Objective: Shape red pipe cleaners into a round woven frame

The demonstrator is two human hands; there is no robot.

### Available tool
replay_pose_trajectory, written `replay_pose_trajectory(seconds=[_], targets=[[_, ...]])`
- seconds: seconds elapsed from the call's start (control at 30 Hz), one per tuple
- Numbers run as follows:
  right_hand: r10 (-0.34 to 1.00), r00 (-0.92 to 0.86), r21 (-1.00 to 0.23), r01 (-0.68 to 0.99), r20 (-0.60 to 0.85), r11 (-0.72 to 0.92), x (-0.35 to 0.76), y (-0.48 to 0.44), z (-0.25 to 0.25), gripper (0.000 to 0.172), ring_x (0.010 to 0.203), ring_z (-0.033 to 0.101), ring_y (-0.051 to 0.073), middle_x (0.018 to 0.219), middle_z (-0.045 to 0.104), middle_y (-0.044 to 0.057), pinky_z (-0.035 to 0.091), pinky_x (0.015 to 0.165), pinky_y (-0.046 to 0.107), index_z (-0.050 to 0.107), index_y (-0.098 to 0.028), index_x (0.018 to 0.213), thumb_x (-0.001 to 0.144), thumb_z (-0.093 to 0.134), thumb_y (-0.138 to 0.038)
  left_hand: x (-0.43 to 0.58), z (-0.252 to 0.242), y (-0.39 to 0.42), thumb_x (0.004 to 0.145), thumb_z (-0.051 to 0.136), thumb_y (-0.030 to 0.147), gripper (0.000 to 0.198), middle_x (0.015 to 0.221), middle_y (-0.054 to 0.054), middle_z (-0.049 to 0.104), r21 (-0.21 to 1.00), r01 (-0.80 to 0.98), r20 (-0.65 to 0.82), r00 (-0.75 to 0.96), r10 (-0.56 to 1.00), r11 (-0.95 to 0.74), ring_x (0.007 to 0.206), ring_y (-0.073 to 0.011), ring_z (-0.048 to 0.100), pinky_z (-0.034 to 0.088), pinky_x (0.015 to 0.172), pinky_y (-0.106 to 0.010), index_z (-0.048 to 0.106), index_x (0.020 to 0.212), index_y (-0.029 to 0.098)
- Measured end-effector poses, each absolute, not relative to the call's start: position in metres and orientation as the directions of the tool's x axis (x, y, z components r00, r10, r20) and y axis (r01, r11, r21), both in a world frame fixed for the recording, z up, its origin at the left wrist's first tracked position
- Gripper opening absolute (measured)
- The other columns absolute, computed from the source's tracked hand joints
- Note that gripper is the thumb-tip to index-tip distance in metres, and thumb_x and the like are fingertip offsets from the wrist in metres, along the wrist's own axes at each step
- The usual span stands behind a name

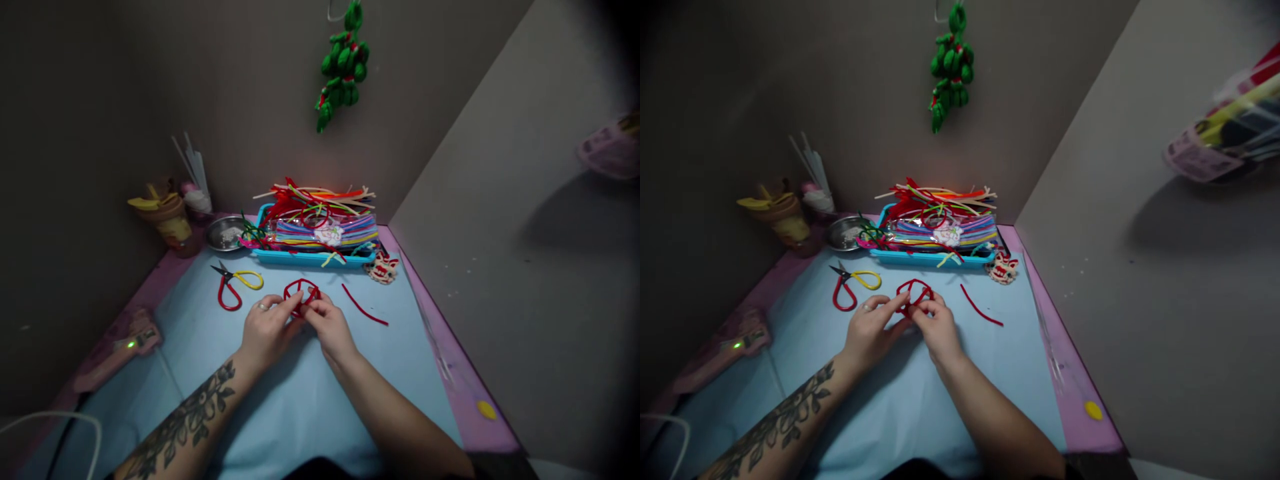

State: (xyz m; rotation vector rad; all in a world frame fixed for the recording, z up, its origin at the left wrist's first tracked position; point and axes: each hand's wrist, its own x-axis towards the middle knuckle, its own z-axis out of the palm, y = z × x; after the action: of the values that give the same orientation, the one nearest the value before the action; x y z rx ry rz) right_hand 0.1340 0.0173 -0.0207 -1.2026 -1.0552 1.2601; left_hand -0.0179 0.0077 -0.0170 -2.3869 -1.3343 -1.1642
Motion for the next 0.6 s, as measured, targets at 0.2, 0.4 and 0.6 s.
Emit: replay_pose_trajectory(seconds=[0.2,0.4,0.6], targets=[[0.996,0.032,-0.976,-0.203,-0.082,-0.074,0.13,0.013,-0.019,0.027,0.121,0.048,0.03,0.09,0.067,0.007,0.028,0.108,0.043,0.065,-0.021,0.052,0.068,0.076,-0.04,-0.012,-0.018,0.007,0.088,0.062,0.023,0.049,0.09,-0.004,0.077,0.214,0.789,0.707,0.282,0.649,-0.576,0.081,-0.021,0.067,0.048,0.071,-0.033,0.05,0.135,0.021],[0.996,0.044,-0.954,-0.292,-0.08,-0.064,0.133,0.017,-0.022,0.024,0.12,0.049,0.03,0.1,0.065,0.007,0.03,0.107,0.044,0.065,-0.021,0.055,0.068,0.075,-0.04,-0.019,-0.012,0.008,0.086,0.064,0.028,0.048,0.106,-0.007,0.074,0.406,0.723,0.67,0.181,0.72,-0.559,0.091,-0.0216,0.065,0.05,0.082,-0.036,0.052,0.133,0.023],[0.994,-0.009,-0.971,-0.211,-0.109,-0.108,0.139,0.018,-0.023,0.025,0.12,0.047,0.03,0.115,0.058,0.007,0.027,0.108,0.044,0.063,-0.02,0.052,0.063,0.076,-0.039,-0.027,-0.006,0.015,0.089,0.056,0.018,0.017,0.101,-0.007,0.068,0.429,0.704,0.632,0.213,0.745,-0.566,0.095,-0.0211,0.061,0.047,0.087,-0.039,0.069,0.099,0.022]])
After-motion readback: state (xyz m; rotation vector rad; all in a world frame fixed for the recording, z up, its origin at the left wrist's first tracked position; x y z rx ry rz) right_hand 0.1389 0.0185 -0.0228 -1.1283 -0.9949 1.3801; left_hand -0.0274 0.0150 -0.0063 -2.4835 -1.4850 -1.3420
